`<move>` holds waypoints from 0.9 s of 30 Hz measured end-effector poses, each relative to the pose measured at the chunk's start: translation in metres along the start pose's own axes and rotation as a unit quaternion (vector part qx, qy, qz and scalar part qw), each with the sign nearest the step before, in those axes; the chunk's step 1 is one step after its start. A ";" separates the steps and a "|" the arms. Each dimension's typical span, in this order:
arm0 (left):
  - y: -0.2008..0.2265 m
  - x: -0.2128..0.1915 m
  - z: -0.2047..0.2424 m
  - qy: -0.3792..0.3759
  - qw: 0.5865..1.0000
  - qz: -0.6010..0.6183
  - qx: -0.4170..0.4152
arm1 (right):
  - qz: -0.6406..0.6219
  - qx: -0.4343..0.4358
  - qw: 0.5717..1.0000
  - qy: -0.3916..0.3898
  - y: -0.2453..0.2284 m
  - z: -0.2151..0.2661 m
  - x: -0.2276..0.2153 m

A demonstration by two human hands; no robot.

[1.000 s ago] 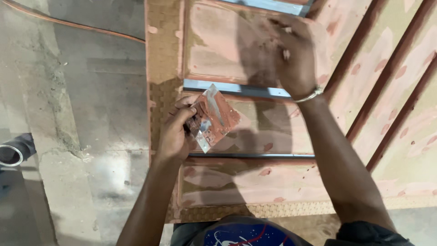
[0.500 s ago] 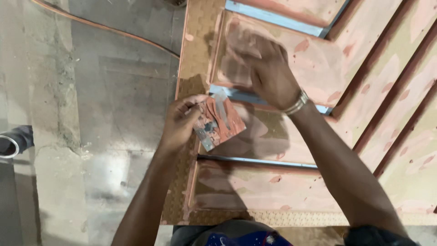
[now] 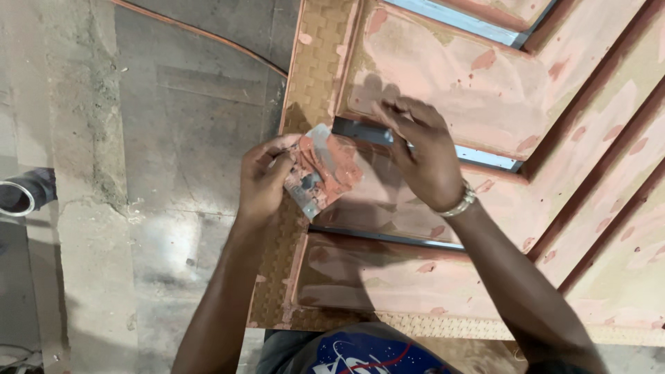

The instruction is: The person applies pink wood filler to the recessed grooves of a large wooden door panel using a small putty knife. They repeatedly scoop filler from a palette and smooth it into the grooves. Another person works nearby on a similar panel.

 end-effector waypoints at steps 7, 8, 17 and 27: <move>-0.002 -0.009 0.017 0.023 0.998 0.012 -0.050 | 0.245 -0.088 0.965 0.035 -0.025 -0.004 0.038; 0.003 -0.008 0.017 0.024 0.999 0.005 -0.040 | 0.251 -0.085 0.964 0.016 -0.025 -0.003 0.034; 0.016 0.037 0.001 0.044 0.997 0.049 -0.039 | 0.110 -0.068 0.990 0.047 -0.008 -0.009 0.016; 0.038 0.156 -0.032 -0.037 0.994 -0.062 0.083 | 0.206 -0.005 0.956 0.206 0.146 0.028 -0.177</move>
Point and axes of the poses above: each hand's wrist, its own z-axis away from the middle knuckle, its own x-axis out of the palm, y = z × x, the point moved 6 cm from there along -z, towards the middle knuckle, and after that the axes turned 10 degrees about -z, right-handed, at the moved point
